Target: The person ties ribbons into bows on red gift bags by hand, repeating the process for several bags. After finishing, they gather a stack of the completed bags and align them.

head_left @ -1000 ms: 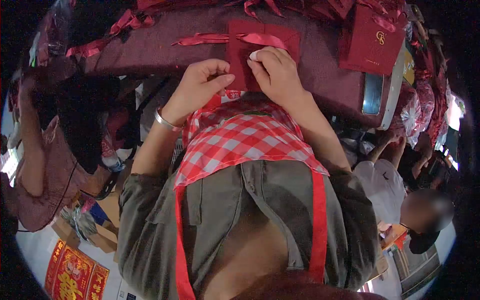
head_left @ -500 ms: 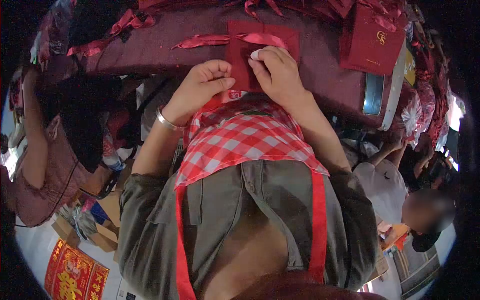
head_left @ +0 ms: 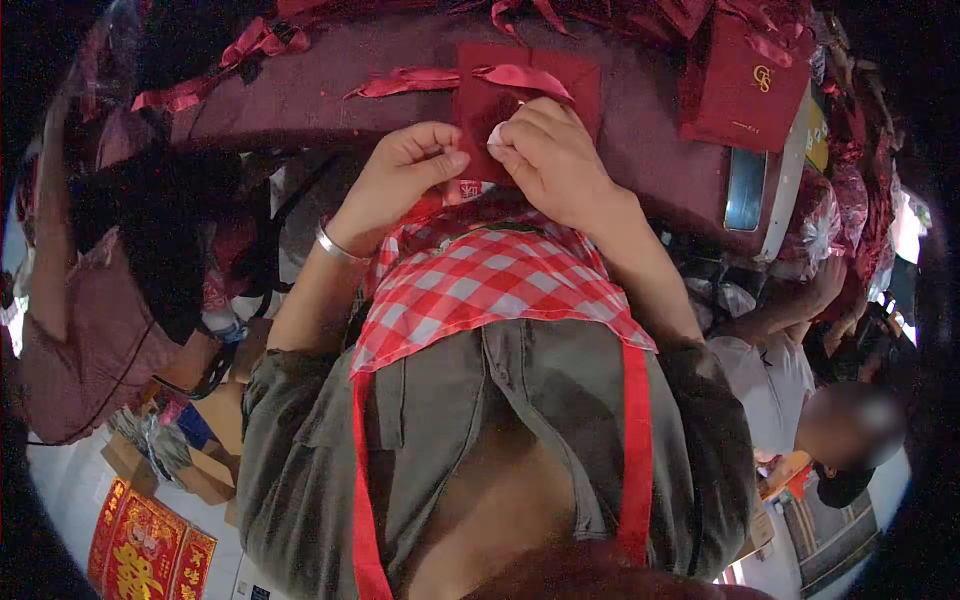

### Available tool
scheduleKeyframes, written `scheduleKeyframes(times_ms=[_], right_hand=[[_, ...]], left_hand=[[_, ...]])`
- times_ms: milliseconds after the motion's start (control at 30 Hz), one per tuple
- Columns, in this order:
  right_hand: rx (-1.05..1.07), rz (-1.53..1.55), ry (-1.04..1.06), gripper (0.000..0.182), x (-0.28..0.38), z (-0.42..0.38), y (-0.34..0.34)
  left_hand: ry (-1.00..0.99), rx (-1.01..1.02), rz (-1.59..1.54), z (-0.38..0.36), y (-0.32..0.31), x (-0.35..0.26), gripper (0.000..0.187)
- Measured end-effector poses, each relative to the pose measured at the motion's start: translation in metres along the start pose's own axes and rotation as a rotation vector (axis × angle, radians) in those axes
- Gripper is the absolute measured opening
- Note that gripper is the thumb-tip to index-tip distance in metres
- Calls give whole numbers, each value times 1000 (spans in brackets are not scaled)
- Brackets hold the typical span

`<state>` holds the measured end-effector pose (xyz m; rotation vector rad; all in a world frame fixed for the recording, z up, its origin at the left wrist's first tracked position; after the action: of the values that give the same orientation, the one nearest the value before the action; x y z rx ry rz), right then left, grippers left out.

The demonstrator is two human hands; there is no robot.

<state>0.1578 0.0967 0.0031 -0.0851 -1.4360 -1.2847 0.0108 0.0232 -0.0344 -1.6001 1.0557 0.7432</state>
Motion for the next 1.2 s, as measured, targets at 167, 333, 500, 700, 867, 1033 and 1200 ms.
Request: scheduleKeyframes(times_ms=[167, 333, 500, 700, 867, 1033, 1200], right_hand=[[72, -92, -43, 13, 5, 2, -2], [89, -147, -65, 12, 4, 3, -1], [86, -221, -134, 12, 1, 6, 0], [136, -214, -74, 12, 8, 6, 5], [165, -270, -57, 13, 9, 7, 3], [262, -347, -120, 13, 13, 13, -1], [354, -599, -44, 13, 31, 22, -7]], left_hand=[[-103, -14, 56, 0, 2, 2, 21], [-162, -5, 195, 1, -2, -1, 24], [-215, 8, 383, 1, 0, 4, 25], [-211, 1, 249, 2, 1, 6, 24], [-241, 12, 265, 2, -5, 1, 23], [-223, -4, 365, 0, -9, -2, 23], [-322, 43, 886, 1, -24, -21, 26]])
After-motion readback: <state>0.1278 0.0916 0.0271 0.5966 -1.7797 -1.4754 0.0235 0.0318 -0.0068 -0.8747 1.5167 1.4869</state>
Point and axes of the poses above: each hand's wrist, its own z-axis towards the middle knuckle, its own y-axis out of the back of the hand, x = y × z, the point moved 5 cm from there along z, towards the middle knuckle, and after that the axes turned 15 degrees about -y, right-handed, at the moved point
